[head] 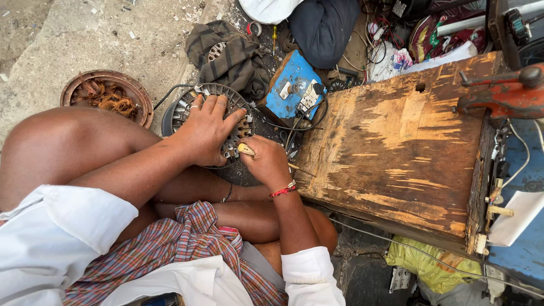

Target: The person sits on the ground holding a motor rotor/armature assembly in their lap and uses a screwdriver to work around its slots and center, turning the assembly to reach different sides while continuing to work on it with the tool.

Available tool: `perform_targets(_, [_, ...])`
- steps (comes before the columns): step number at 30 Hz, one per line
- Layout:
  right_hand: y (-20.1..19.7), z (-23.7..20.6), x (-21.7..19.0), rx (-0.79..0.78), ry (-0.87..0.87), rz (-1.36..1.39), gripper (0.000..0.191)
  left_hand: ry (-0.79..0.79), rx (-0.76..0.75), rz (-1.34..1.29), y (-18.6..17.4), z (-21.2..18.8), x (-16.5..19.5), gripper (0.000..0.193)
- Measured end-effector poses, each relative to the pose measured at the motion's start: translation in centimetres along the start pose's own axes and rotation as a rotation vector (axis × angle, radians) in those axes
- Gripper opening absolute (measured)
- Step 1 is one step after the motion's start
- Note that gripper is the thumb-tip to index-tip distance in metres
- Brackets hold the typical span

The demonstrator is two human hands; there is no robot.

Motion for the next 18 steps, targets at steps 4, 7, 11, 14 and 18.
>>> perform_targets(4, [0.6, 0.4, 0.0, -0.004, -0.02, -0.109, 0.015, 0.006, 0.023, 0.003, -0.3, -0.2, -0.1, 0.127])
perform_targets(7, [0.9, 0.4, 0.3, -0.015, -0.007, -0.142, 0.012, 0.004, 0.007, 0.005, -0.2, -0.2, -0.2, 0.126])
perform_targets(11, [1.7, 0.8, 0.8, -0.058, 0.042, -0.245, 0.012, 0.013, 0.016, 0.005, -0.2, -0.2, -0.1, 0.125])
perform_targets(14, [2.3, 1.2, 1.2, -0.092, 0.052, -0.29, 0.015, 0.023, 0.027, 0.029, -0.2, -0.2, 0.0, 0.125])
perform_targets(18, [2.5, 1.1, 1.6, -0.09, 0.044, -0.284, 0.018, 0.022, 0.051, 0.028, -0.3, -0.1, 0.3, 0.122])
Point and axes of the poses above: each hand's wrist, its own z-axis towards the middle knuckle, its own y-axis out of the palm, x = y × z, the point moved 9 cm from there along z, towards the middle knuckle, and after that the axes turned 14 degrees about z, right-handed, at the moved point
